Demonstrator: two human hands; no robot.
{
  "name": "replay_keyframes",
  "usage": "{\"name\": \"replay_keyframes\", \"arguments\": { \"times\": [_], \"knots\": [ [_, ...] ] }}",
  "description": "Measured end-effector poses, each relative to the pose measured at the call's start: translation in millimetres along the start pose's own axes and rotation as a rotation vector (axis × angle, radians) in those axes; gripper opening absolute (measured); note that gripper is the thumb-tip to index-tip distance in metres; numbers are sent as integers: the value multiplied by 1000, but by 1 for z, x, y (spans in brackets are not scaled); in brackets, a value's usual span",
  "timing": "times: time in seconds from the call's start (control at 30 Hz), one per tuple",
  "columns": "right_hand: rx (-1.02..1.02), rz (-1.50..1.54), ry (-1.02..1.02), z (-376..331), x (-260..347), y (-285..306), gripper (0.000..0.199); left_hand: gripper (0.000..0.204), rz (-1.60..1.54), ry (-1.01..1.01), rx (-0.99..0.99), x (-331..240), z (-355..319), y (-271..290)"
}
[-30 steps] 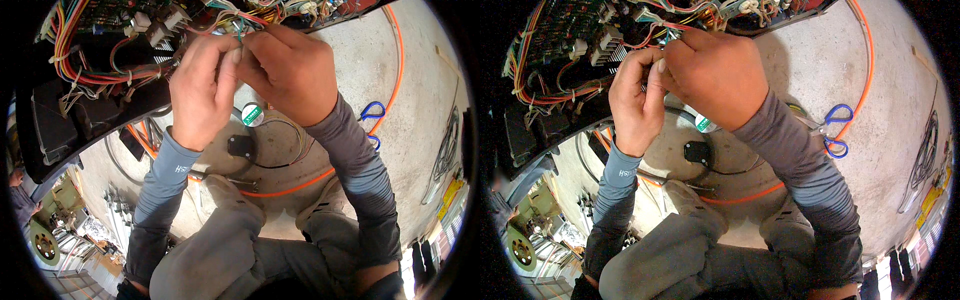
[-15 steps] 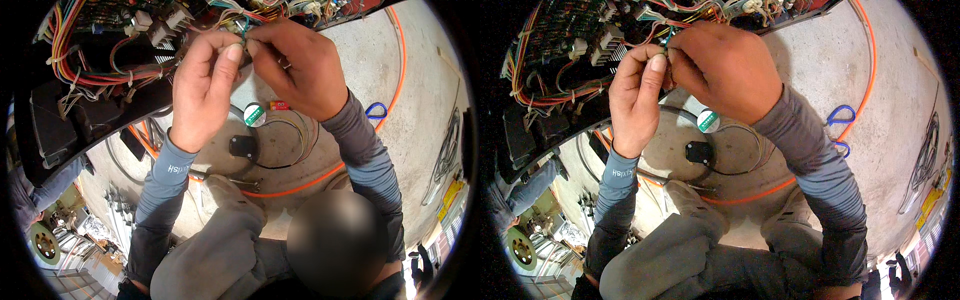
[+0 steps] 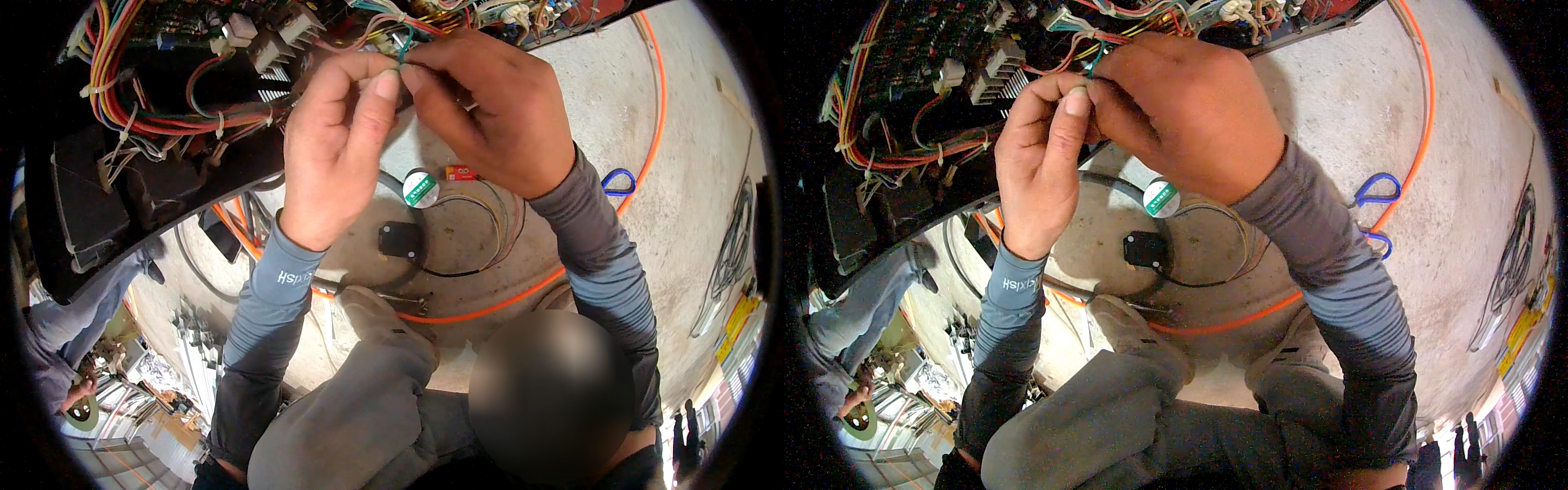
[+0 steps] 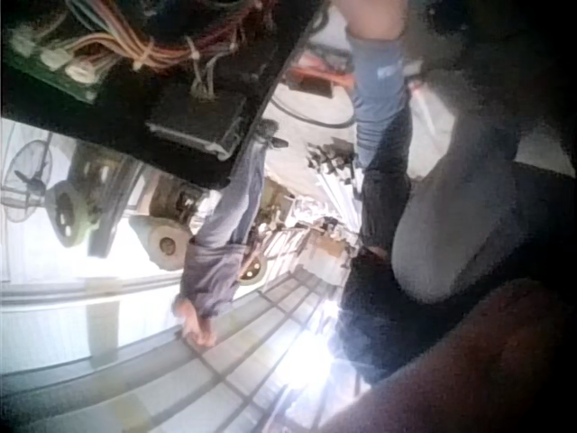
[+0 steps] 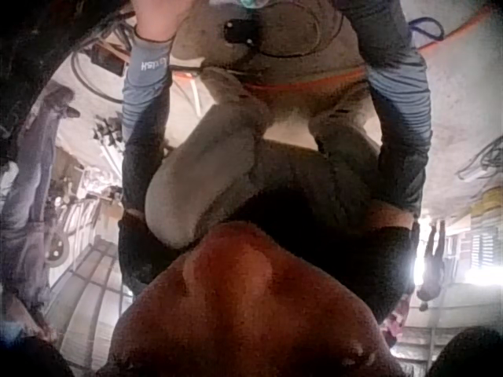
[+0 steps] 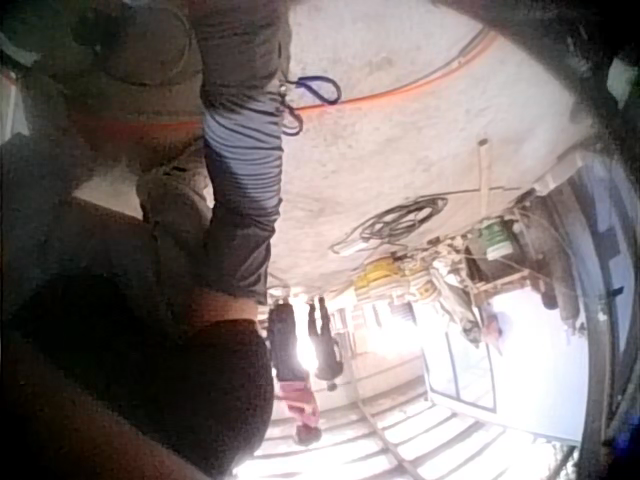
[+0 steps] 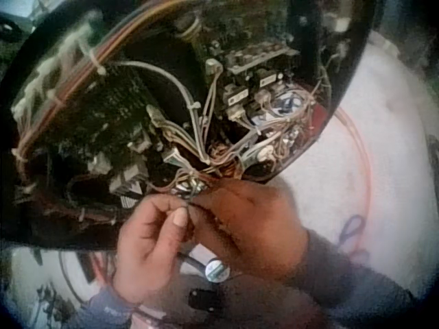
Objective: The person is sitting on the floor repairing an electronic device. They use pliers to strip wires and a lighter to heat-shrink tubing, then connect the wires to a circuit board.
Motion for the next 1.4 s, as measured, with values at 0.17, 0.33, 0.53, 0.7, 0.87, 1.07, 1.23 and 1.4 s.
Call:
{"name": "replay_keyframes", "arguments": {
  "times": [0.17,0.33,0.53,0.7,0.87,1.07,1.23,1.4],
  "knots": [
    [14,-31,53,1,-2,4,19,18,70,-59,72,5,1,5],
    [4,-193,130,3,2,7,23,11,138,-81,52,4,3,2],
    [171,-379,221,19,16,20,19,11,307,-127,130,4,8,7],
    [-28,-178,310,19,-7,4,26,10,278,-125,138,2,10,7],
    [-9,-152,236,18,-3,3,27,11,289,-147,130,3,8,9],
    [-94,-57,202,11,-14,-1,20,16,113,-85,72,8,7,6],
    [46,38,4,-1,-9,2,16,18,68,-62,57,8,6,8],
    [61,64,3,1,-3,5,15,18,113,-46,65,4,6,9]
  ]
}}
Point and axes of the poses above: each hand's wrist, its own z-axis towards the middle knuckle, its own y-axis out of the back of the hand, x = y × z, the point moved 1 cm from there along z, towards the middle knuckle, and after that the axes turned 15 degrees about -y, right-handed, at the moved point
